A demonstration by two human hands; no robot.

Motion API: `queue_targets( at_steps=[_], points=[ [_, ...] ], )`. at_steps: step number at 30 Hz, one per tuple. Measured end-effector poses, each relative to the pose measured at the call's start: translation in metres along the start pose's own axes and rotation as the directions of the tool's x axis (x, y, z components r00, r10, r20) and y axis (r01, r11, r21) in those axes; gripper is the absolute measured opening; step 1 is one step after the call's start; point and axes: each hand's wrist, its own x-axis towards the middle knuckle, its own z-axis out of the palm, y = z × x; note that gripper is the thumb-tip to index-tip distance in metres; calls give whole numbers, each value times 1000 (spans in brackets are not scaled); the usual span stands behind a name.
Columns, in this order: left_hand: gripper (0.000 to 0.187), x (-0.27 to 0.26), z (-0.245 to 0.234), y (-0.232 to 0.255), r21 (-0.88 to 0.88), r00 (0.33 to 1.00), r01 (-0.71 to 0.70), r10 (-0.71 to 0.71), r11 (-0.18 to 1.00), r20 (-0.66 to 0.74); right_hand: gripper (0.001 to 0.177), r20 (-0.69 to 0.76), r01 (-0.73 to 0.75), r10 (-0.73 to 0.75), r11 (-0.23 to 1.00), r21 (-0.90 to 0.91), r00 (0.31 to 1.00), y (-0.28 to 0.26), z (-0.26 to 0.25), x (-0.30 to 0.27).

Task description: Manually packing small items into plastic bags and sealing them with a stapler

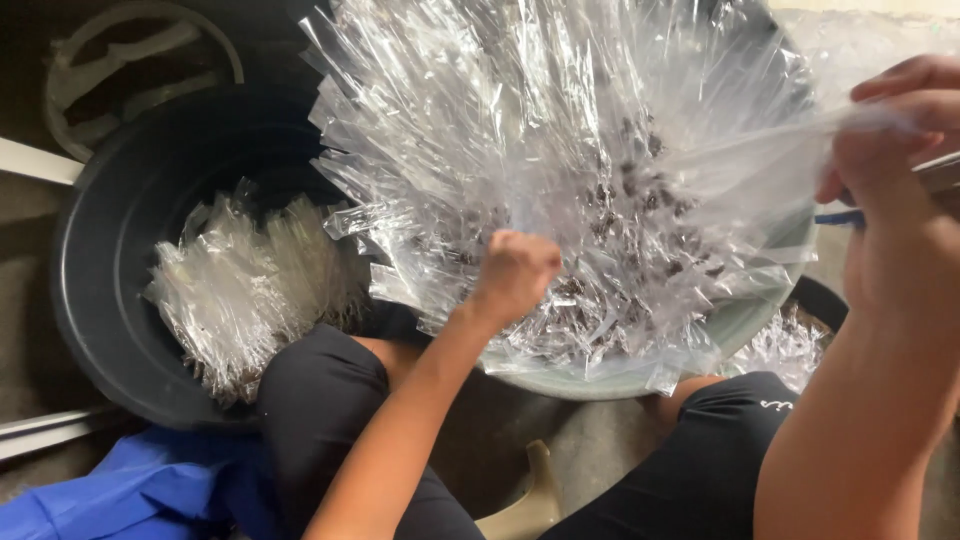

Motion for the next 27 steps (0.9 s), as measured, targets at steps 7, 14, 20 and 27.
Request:
queue_targets(
  at_steps=[7,14,20,27],
  points=[
    [4,42,-105,45,-769,813,-77,-406,635,-416,8,133,-52,41,995,81,990,-34,53,3],
    [10,19,-117,99,-748,924,-179,-151,640,-351,17,318,-414,314,849,328,895,-34,90,0],
    [33,13,-104,104,-916,999,31,-41,400,16,17,333,-464,339,763,450,880,-27,92,1],
    [42,7,-95,110,-818,974,197,-204,540,99,57,253,-512,481,540,668,839,-18,101,8]
  ],
)
